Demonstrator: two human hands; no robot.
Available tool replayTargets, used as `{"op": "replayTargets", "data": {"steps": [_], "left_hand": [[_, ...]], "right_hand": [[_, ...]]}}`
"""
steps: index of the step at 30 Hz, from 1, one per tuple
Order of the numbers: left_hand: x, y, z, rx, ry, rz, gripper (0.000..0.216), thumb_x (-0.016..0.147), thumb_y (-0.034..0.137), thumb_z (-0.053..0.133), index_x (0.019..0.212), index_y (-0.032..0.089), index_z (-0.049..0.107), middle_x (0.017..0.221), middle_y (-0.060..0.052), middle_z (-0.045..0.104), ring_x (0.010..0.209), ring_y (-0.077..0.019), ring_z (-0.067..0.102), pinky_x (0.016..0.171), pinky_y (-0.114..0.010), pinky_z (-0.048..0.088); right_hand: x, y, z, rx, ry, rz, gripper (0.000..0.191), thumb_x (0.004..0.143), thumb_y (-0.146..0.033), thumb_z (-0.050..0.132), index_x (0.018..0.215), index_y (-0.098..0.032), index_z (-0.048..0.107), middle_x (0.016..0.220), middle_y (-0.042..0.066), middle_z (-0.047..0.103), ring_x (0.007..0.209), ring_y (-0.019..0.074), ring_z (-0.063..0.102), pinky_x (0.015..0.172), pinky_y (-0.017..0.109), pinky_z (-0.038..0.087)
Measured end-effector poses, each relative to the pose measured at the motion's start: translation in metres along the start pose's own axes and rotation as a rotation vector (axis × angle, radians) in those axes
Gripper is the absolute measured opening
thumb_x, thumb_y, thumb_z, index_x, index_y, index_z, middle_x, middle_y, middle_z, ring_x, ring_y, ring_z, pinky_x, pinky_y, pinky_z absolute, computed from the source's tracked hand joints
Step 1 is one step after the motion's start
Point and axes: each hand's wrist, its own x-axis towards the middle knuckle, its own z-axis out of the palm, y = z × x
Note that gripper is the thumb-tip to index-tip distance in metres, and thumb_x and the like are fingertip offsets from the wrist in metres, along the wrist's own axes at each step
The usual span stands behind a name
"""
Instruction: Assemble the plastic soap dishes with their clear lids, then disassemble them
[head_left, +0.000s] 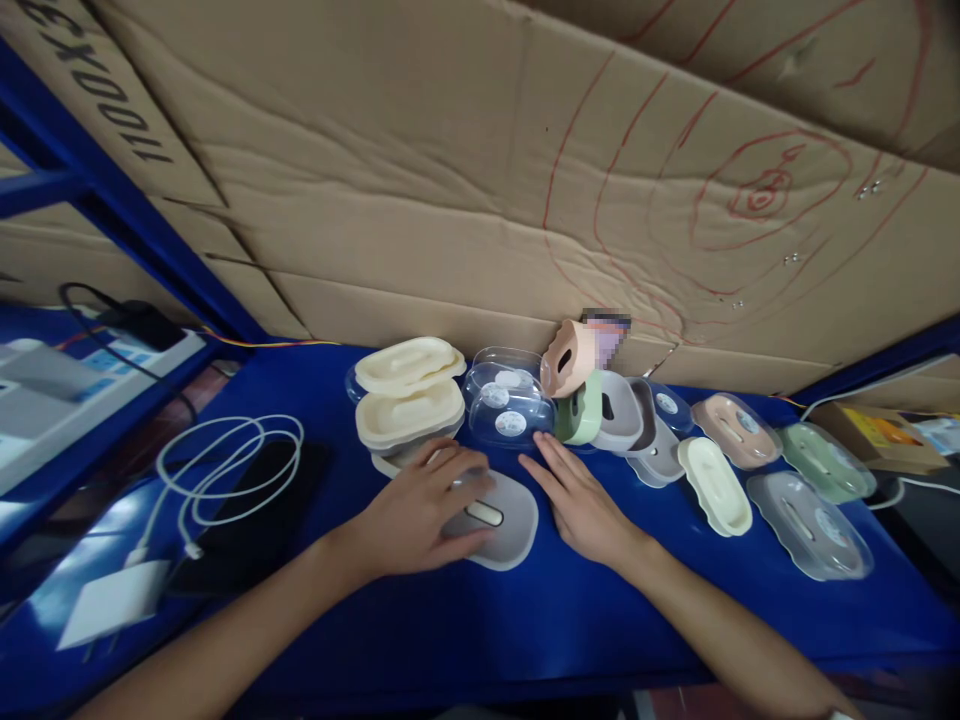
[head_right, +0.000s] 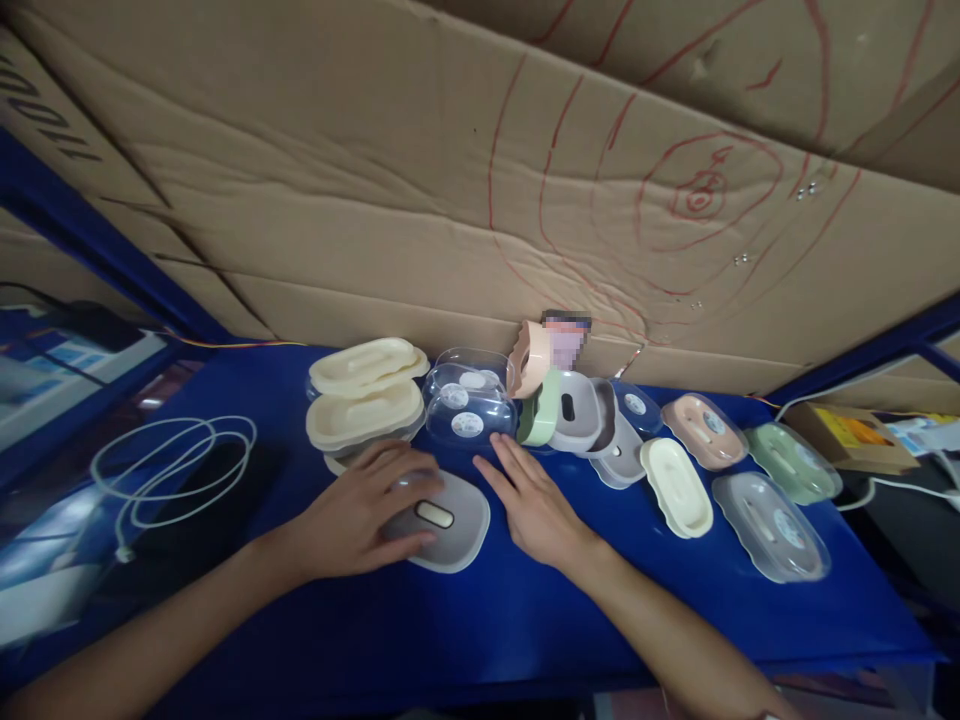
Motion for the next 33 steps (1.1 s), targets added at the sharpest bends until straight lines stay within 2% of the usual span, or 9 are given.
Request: {"op": "replayTargets", "data": {"steps": [3,7,10,13,17,21,24,27,33], "left_hand": [[0.013,-0.004,0.009,-0.018,0.092,-0.201,0.042,0.105,0.035,0.057,0.145,0.021,0.052,0.153,-0.018,0.052,0.139,-0.0321,0.056,0.114,-0.050,0.050],[0.046,-0.018,0.020,0.091,0.085,-0.367,0.062,0.102,0.025,0.060,0.159,0.020,0.036,0.167,-0.024,0.034,0.152,-0.0412,0.044,0.115,-0.058,0.049],[0.070,-0.026,0.020,0.164,0.017,-0.395,0.072,0.097,0.019,0.067,0.161,0.023,0.035,0.162,-0.023,0.042,0.145,-0.0427,0.051,0.113,-0.061,0.048],[0.082,-0.028,0.015,0.105,0.032,-0.417,0.068,0.094,0.018,0.070,0.156,0.025,0.043,0.144,-0.017,0.057,0.131,-0.0371,0.061,0.108,-0.058,0.052],[0.080,-0.026,0.007,-0.254,0.151,-0.403,0.043,0.095,0.019,0.066,0.137,0.026,0.059,0.123,-0.006,0.062,0.101,-0.0221,0.069,0.092,-0.043,0.061],[0.068,-0.019,-0.005,-0.591,0.233,-0.446,0.027,0.098,0.032,0.067,0.124,0.024,0.067,0.119,-0.005,0.065,0.085,-0.0149,0.070,0.079,-0.033,0.062],[0.060,-0.011,-0.016,-0.798,0.156,-0.495,0.035,0.099,0.039,0.069,0.129,0.022,0.066,0.107,-0.004,0.070,0.079,-0.0139,0.070,0.072,-0.029,0.061],[0.054,-0.005,-0.020,-0.932,0.074,-0.499,0.035,0.099,0.038,0.069,0.129,0.021,0.068,0.106,-0.004,0.072,0.078,-0.0138,0.070,0.073,-0.031,0.062],[0.045,0.006,-0.012,-0.978,-0.021,-0.512,0.033,0.105,0.039,0.059,0.132,0.023,0.068,0.107,-0.005,0.075,0.078,-0.0159,0.072,0.072,-0.031,0.063]], "right_hand": [[0.001,-0.001,0.000,0.002,0.010,-0.009,0.075,0.094,-0.001,0.047,0.166,-0.022,0.038,0.167,0.017,0.045,0.156,0.0327,0.043,0.119,0.059,0.050],[0.004,-0.002,0.000,0.021,0.021,0.025,0.064,0.098,-0.008,0.050,0.160,-0.021,0.046,0.165,0.017,0.048,0.148,0.0318,0.051,0.116,0.056,0.053],[0.004,-0.002,0.000,0.021,0.017,0.054,0.056,0.103,-0.013,0.049,0.158,-0.019,0.048,0.165,0.017,0.047,0.148,0.0317,0.052,0.117,0.055,0.053],[0.004,-0.002,0.000,0.032,0.032,0.063,0.051,0.106,-0.017,0.048,0.157,-0.019,0.048,0.164,0.018,0.048,0.149,0.0308,0.051,0.118,0.055,0.052],[0.003,-0.004,-0.003,0.012,0.086,0.017,0.052,0.105,-0.019,0.051,0.157,-0.020,0.048,0.161,0.019,0.050,0.148,0.0318,0.052,0.116,0.054,0.054],[0.000,-0.008,-0.004,-0.106,0.261,-0.058,0.055,0.102,-0.015,0.057,0.156,-0.022,0.050,0.159,0.019,0.050,0.148,0.0331,0.050,0.116,0.054,0.053],[-0.004,-0.009,-0.001,-0.207,0.360,-0.090,0.061,0.101,-0.018,0.063,0.158,-0.033,0.049,0.156,0.013,0.054,0.152,0.0337,0.045,0.122,0.059,0.045],[-0.005,-0.011,0.000,-0.270,0.333,-0.077,0.063,0.101,-0.023,0.067,0.160,-0.038,0.048,0.157,0.010,0.056,0.154,0.0340,0.043,0.126,0.061,0.040],[-0.005,-0.014,-0.011,-0.194,0.381,-0.137,0.060,0.102,-0.025,0.068,0.157,-0.040,0.051,0.152,0.008,0.062,0.156,0.0342,0.041,0.125,0.061,0.042]]}}
